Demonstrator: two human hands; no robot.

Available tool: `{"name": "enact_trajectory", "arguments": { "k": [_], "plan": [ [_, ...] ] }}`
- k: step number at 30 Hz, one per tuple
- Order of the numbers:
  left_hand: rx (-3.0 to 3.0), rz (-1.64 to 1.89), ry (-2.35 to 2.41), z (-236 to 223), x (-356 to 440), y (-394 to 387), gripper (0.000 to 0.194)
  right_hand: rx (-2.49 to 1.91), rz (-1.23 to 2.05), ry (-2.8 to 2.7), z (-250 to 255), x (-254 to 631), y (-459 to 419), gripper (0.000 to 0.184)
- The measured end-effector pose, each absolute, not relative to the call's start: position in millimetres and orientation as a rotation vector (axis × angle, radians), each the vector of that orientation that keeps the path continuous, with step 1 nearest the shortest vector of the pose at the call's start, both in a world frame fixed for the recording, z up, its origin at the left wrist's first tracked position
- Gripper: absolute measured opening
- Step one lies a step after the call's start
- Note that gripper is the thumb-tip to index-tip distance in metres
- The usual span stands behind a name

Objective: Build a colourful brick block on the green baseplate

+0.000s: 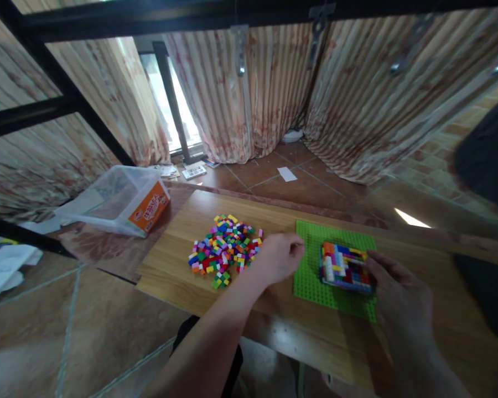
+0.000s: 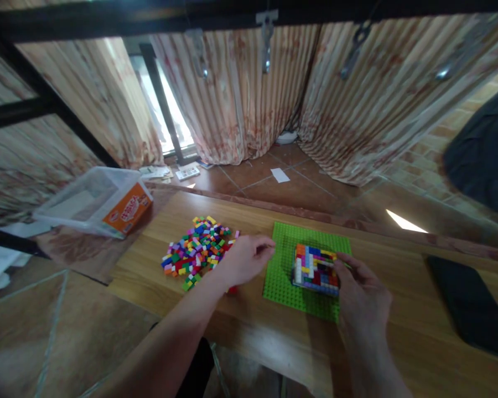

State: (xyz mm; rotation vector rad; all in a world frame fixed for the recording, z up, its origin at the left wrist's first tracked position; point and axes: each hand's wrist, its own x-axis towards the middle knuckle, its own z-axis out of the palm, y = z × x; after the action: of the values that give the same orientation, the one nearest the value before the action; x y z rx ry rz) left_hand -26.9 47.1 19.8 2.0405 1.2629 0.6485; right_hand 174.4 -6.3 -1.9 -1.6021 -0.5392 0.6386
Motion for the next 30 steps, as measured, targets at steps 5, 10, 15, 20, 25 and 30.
{"name": "enact_trajectory", "arguments": {
  "k": [5, 10, 15, 20, 25, 30],
  "plan": [
    [2.062, 0.61, 1.518, 29, -98, 72, 0.027, -1.606, 0.648, -0.514, 1, 171, -6, 0.019],
    [2.142, 0.397, 1.664, 32, -137, 74, 0.038, -1.637, 0.618, -0.503, 3, 169, -4, 0.023],
    [2.167, 0.258, 1.654, 33, -133, 71, 0.036, -1.653, 0.644, -0.504, 5, 169, -5, 0.018],
    [2.126, 0.191, 1.708, 32, -130, 73, 0.032, -1.642, 0.666, -0.478, 5, 169, -4, 0.018],
    [2.113, 0.256, 1.692, 29, -132, 75, 0.023, -1.593, 0.667, -0.492, 1, 171, -3, 0.027],
    [2.143, 0.431, 1.599, 25, -133, 78, 0.014, -1.563, 0.622, -0.537, -4, 175, -2, 0.027]
  ]
}}
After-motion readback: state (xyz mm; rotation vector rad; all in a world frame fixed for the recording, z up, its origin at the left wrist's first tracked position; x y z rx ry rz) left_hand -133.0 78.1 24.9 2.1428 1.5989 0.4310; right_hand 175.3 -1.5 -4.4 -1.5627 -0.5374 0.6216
